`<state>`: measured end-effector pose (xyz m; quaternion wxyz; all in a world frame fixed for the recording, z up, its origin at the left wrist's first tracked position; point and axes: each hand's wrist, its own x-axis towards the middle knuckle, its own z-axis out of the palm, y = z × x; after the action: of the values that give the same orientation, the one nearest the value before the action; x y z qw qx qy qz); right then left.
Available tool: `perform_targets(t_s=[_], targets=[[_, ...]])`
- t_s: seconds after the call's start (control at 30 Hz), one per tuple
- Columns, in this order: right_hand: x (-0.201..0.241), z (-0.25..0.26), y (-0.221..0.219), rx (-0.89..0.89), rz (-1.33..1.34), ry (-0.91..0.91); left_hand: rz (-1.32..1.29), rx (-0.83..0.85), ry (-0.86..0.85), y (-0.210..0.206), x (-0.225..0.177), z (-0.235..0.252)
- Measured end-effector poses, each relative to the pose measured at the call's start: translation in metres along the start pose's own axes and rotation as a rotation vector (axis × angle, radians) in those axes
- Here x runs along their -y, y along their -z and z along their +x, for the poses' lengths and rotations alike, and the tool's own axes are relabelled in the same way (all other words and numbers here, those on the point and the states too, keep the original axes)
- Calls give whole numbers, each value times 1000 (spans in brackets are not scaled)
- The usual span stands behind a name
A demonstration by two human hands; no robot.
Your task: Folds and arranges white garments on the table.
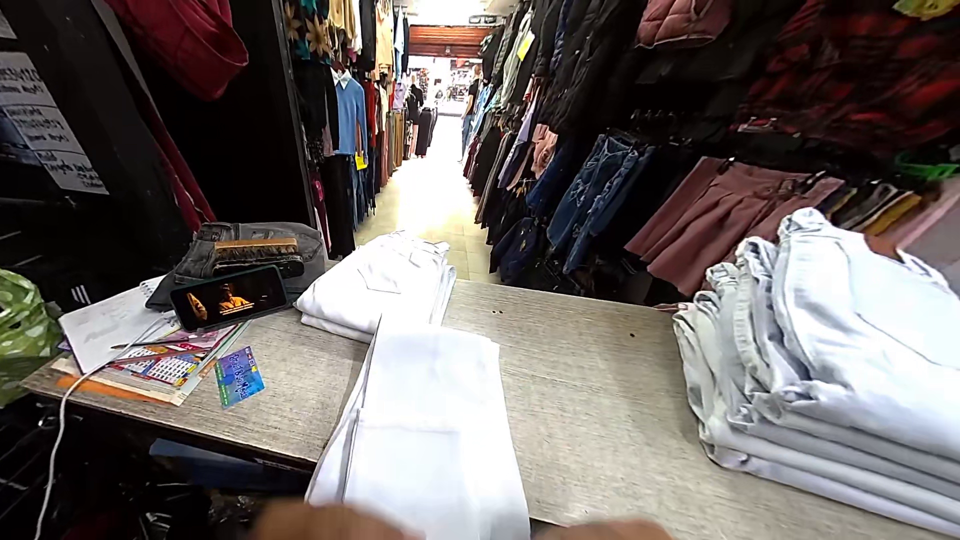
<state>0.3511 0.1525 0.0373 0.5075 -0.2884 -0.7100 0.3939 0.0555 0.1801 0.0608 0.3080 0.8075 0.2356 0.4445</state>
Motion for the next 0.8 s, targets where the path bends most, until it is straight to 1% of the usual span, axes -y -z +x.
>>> perform_targets(t_s=[0.03, 0.07, 0.1, 0.13, 0.17, 0.2, 0.23, 0.27, 0.3, 0.33, 0.37, 0.43, 0.5, 0.57, 0.63, 0.73, 0.8], targets=[[-17, 7, 8, -152, -33, -68, 99, -94, 113, 1, 5, 18], [-46, 14, 20, -276, -58, -125, 188, -208, 243, -3, 18, 39], [-79, 21, 30, -339, -81, -193, 248, -275, 367, -6, 41, 57], [-109, 26, 35, -367, -151, -267, 263, -266, 482, -8, 67, 67], [-130, 27, 38, -357, -273, -339, 264, -208, 596, -9, 91, 70], [-143, 23, 40, -324, -423, -391, 265, -140, 694, -9, 108, 68], [-147, 18, 44, -295, -557, -407, 254, -115, 755, -8, 115, 63], [-144, 13, 48, -275, -660, -405, 213, -132, 795, -8, 112, 59], [-138, 7, 49, -257, -713, -409, 141, -166, 823, -7, 105, 55], [-131, 3, 47, -240, -705, -424, 50, -187, 838, -6, 100, 51], [-126, 2, 44, -225, -643, -443, -45, -194, 860, -7, 96, 50], [-121, 9, 40, -216, -412, -467, -236, -192, 913, -10, 92, 54], [-122, 16, 41, -243, -207, -479, -398, -170, 933, -14, 87, 59], [-115, 13, 46, -312, -8, -517, -532, -147, 899, -22, 83, 58], [-94, 6, 45, -449, 116, -555, -626, -152, 834, -32, 82, 52], [-54, 1, 37, -644, 62, -471, -724, -133, 723, -42, 77, 60], [-32, 3, 36, -679, 41, -410, -754, -105, 698, -49, 74, 79]])
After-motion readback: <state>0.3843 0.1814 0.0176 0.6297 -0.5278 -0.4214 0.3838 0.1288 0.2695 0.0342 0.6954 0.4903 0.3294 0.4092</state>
